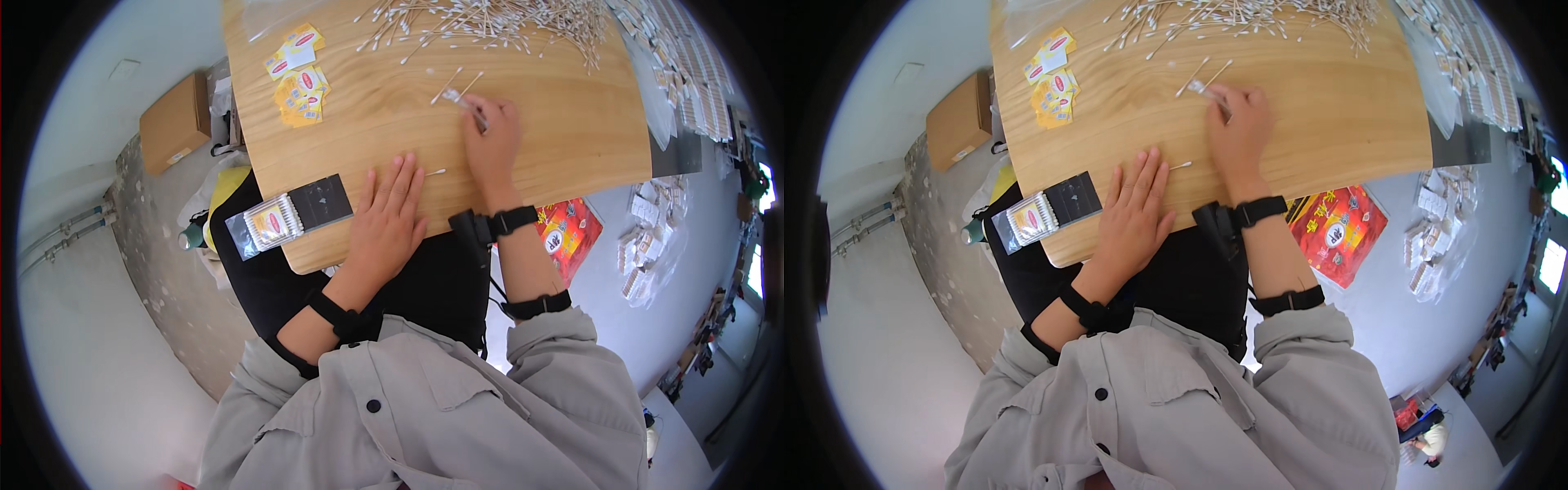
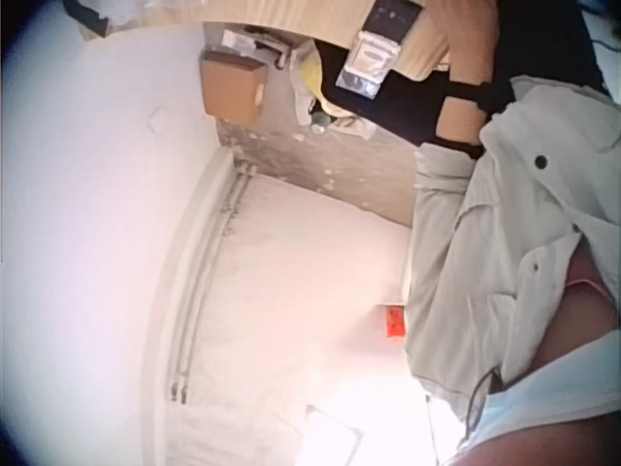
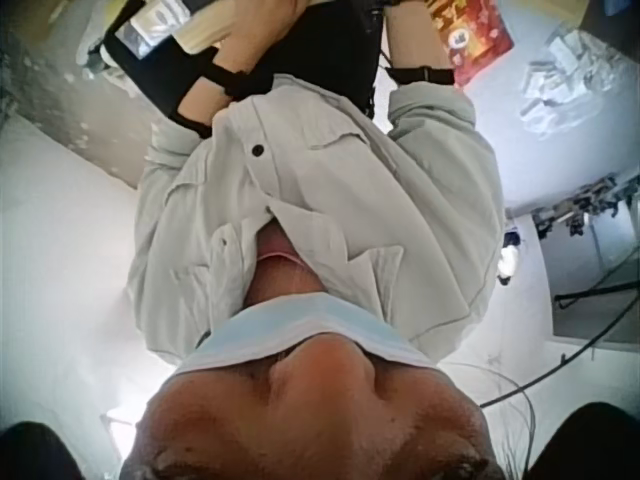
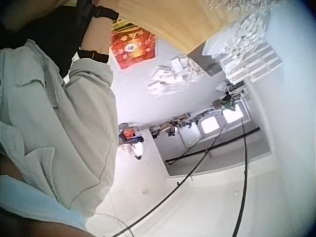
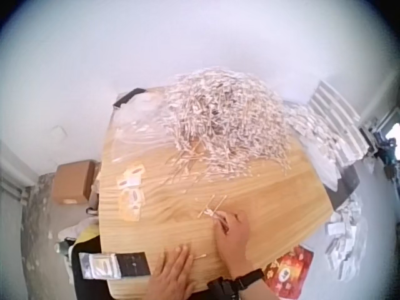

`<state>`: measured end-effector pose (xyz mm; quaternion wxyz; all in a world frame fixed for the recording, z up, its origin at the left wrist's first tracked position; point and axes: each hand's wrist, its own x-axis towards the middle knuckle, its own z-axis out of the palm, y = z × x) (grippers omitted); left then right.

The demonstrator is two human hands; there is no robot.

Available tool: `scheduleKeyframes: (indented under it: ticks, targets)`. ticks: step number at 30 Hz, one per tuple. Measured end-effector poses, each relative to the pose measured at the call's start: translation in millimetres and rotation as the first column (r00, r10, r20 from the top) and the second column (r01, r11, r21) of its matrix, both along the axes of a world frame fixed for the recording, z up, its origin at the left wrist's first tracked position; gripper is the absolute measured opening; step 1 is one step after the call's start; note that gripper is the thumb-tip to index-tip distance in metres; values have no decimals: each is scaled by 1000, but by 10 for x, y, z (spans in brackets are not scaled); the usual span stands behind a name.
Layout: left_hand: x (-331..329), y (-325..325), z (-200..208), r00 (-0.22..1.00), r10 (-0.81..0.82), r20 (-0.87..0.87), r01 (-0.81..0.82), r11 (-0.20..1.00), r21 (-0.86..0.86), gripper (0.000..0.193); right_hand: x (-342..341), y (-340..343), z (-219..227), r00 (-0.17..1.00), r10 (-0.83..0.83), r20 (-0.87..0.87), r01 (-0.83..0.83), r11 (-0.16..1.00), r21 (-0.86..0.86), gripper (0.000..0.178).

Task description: The person sits at a wooden table and packs cotton swabs into small plastic sleeves. They open a sleeve, align a row of swabs on the table, and slide them into the packaging. The person repeats this process, handling the swabs and sleeves by hand.

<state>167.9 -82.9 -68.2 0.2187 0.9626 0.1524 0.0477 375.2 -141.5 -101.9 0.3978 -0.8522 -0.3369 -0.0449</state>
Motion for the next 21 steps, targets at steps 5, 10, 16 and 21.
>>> scheduleKeyframes:
  ticks: [5,10,16,21]
  targets:
    - [-82,97,-39,990,130,48,-129,991,-33,79,-380,129,183,903,310,-298,-289,951,111,26]
    - [-131,188,-103,979,151,134,-155,988,20,76,-176,544,204,799,588,-123,-579,808,107,27]
    - [-123,176,-88,986,145,82,-149,988,42,74,148,871,214,601,798,-36,-797,596,-97,15]
    - [-105,166,-55,987,143,75,-147,988,46,77,366,776,116,689,707,-158,-722,689,-66,10]
